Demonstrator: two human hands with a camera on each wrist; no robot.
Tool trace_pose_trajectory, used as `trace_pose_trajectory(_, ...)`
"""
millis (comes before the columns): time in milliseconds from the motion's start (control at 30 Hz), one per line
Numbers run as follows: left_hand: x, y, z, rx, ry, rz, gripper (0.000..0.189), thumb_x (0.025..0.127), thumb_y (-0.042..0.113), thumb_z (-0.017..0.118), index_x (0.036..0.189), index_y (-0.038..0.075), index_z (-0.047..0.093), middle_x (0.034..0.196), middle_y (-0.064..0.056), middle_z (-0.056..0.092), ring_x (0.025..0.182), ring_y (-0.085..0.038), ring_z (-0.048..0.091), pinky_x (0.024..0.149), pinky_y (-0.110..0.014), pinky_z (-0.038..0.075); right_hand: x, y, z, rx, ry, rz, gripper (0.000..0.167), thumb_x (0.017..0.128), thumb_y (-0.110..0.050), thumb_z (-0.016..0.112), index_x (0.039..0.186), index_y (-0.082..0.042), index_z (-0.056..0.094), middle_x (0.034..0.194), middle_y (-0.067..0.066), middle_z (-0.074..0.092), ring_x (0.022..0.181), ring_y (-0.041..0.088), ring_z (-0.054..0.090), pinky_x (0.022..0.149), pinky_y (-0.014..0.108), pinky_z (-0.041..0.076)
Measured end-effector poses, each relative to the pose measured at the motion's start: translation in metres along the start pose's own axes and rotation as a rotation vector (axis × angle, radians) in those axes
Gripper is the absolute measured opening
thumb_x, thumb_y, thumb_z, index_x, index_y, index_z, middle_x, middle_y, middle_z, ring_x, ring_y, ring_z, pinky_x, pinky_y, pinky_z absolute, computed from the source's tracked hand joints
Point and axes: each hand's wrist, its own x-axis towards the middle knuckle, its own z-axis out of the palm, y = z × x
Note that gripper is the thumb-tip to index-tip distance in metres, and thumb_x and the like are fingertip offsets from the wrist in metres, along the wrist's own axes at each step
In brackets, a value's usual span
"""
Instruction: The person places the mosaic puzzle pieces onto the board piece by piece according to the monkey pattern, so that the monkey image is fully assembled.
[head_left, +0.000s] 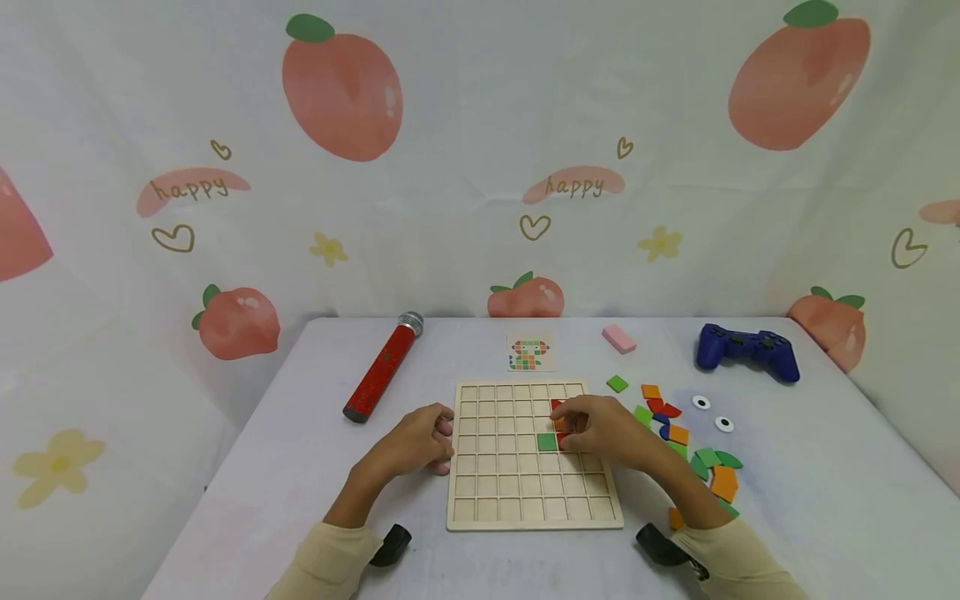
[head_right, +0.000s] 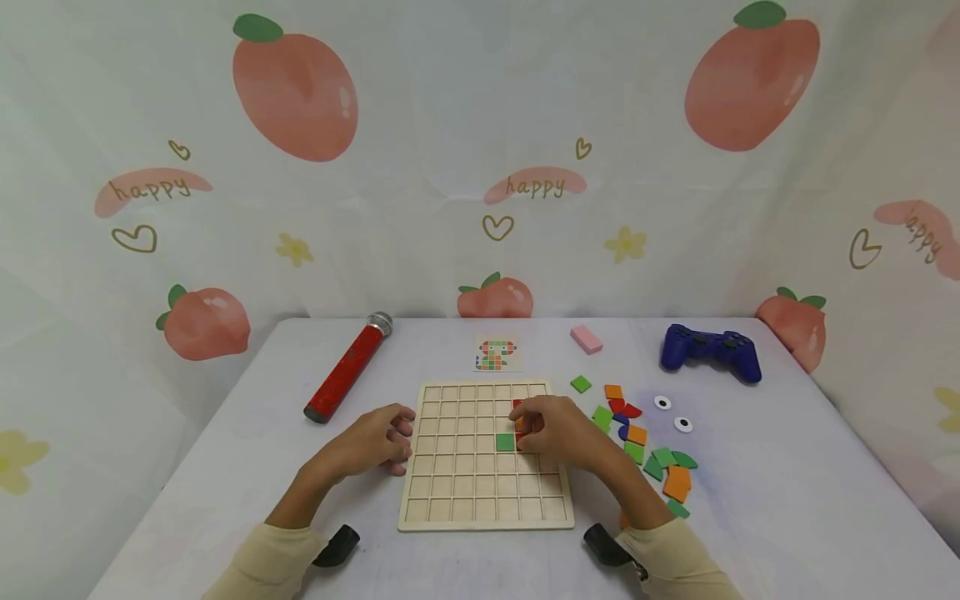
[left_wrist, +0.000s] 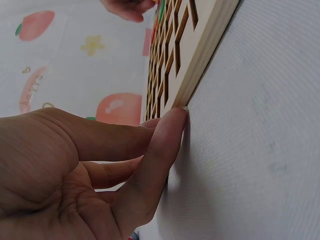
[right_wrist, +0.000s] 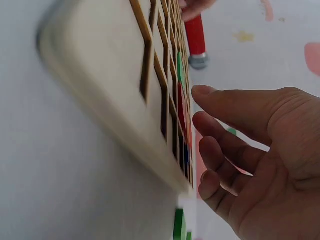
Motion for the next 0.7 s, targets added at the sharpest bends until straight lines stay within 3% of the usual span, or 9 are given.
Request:
trace_pose_trajectory(300,0.000,-0.001,0.000,0.008,0.005,0.007,0.050,0.091,-0.008,0.069,0.139,-0.006,0.056,0.112,-0.011,0.064,0.085,-0.017,0.065,0.072,-0.032,0.066,-0.006,0.028,-0.031,-0.043,0.056,0.047,0.033,0.088,-0.009,0.082,0.121,-0.006,0.075,0.094,0.000,0.066,0.087,0.018,0.058,0.067,0.025,0.051)
trace_pose_trajectory(700,-0.001,-0.002,0.000,-0.005,-0.001,0.026,0.051,0.089,-0.009,0.068,0.139,-0.009,0.055,0.115,-0.013,0.063,0.088,-0.018,0.065,0.071,-0.033,0.066,-0.026,0.063,-0.073,-0.095,0.139,0.104,0.037,0.092,-0.017,0.081,0.125,-0.002,0.073,0.099,0.003,0.070,0.093,0.022,0.062,0.075,0.031,0.052)
